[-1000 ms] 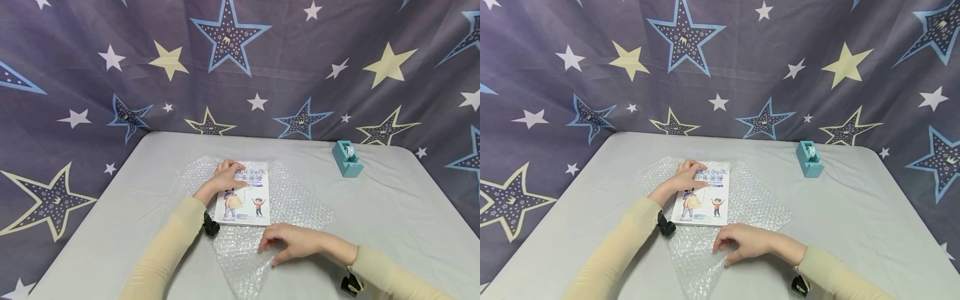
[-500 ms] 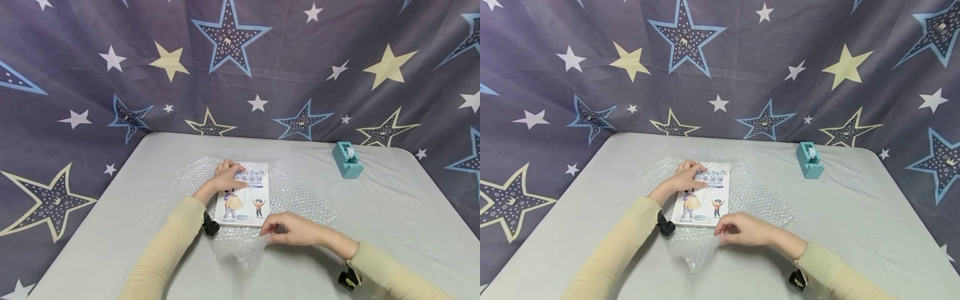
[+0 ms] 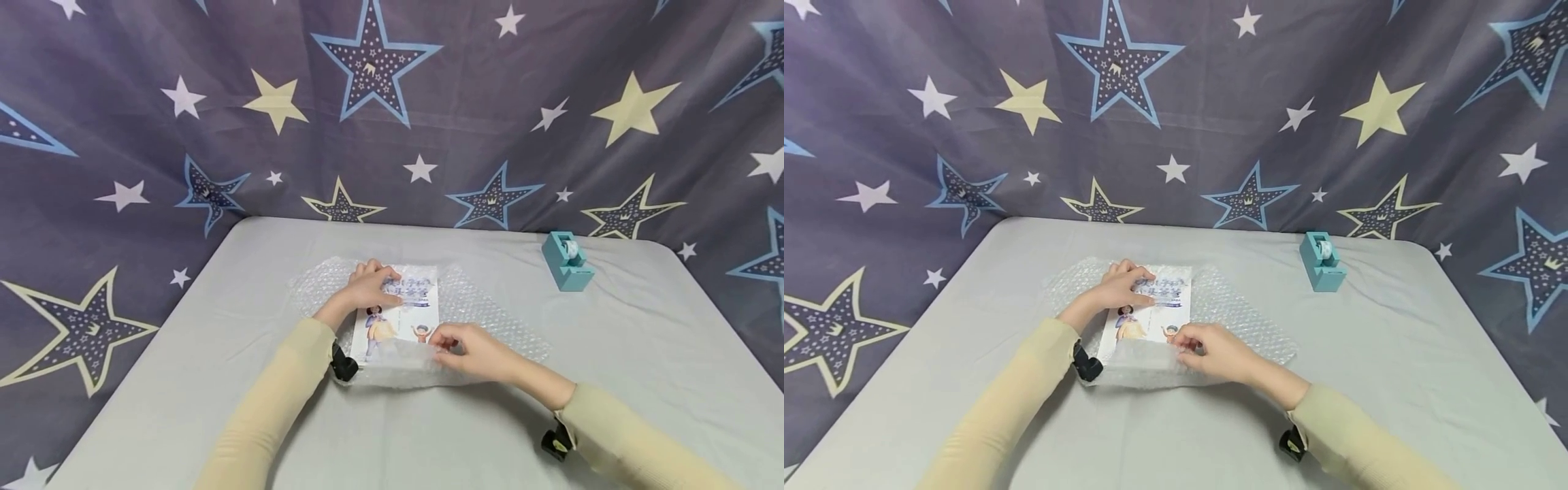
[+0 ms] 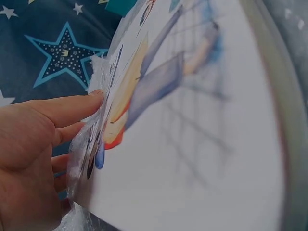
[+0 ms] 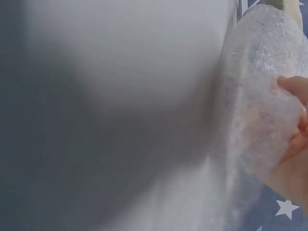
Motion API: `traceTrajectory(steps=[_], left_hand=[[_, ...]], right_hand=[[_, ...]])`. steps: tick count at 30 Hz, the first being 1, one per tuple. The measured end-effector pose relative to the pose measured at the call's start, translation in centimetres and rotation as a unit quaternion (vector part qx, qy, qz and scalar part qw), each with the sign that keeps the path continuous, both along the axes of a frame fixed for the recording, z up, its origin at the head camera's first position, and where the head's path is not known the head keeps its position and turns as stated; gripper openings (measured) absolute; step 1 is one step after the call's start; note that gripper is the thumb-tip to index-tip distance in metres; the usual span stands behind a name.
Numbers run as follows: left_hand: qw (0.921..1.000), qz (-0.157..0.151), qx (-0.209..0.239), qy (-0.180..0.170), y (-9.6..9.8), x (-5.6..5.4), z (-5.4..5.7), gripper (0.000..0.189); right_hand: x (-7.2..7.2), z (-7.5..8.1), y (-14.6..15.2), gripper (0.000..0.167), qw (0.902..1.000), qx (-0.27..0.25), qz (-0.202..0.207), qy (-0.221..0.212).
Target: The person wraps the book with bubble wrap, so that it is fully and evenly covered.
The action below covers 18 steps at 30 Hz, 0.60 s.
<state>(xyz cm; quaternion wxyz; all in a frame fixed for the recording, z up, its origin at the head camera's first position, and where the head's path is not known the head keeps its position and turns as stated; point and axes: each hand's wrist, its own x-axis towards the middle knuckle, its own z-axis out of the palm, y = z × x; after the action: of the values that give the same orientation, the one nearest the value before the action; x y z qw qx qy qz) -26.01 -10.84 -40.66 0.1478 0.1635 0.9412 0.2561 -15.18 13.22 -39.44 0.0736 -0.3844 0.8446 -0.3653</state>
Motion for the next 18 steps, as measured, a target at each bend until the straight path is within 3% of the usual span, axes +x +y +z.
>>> traceTrajectory(steps=[9, 18], left_hand=[[0.9993, -0.033, -0.015, -0.003, -1.0, 0.2, 0.5, 0.053], [0.9953, -0.084, -0.044, -0.017, -1.2, -0.1, 1.3, 0.053]], right_hand=[[-1.1, -0.3, -1.4, 0.007, 0.9987, 0.023, -0.046, 0.007], [-2.1, -0.4, -1.2, 0.009, 0.9954, 0.011, -0.095, -0.005]])
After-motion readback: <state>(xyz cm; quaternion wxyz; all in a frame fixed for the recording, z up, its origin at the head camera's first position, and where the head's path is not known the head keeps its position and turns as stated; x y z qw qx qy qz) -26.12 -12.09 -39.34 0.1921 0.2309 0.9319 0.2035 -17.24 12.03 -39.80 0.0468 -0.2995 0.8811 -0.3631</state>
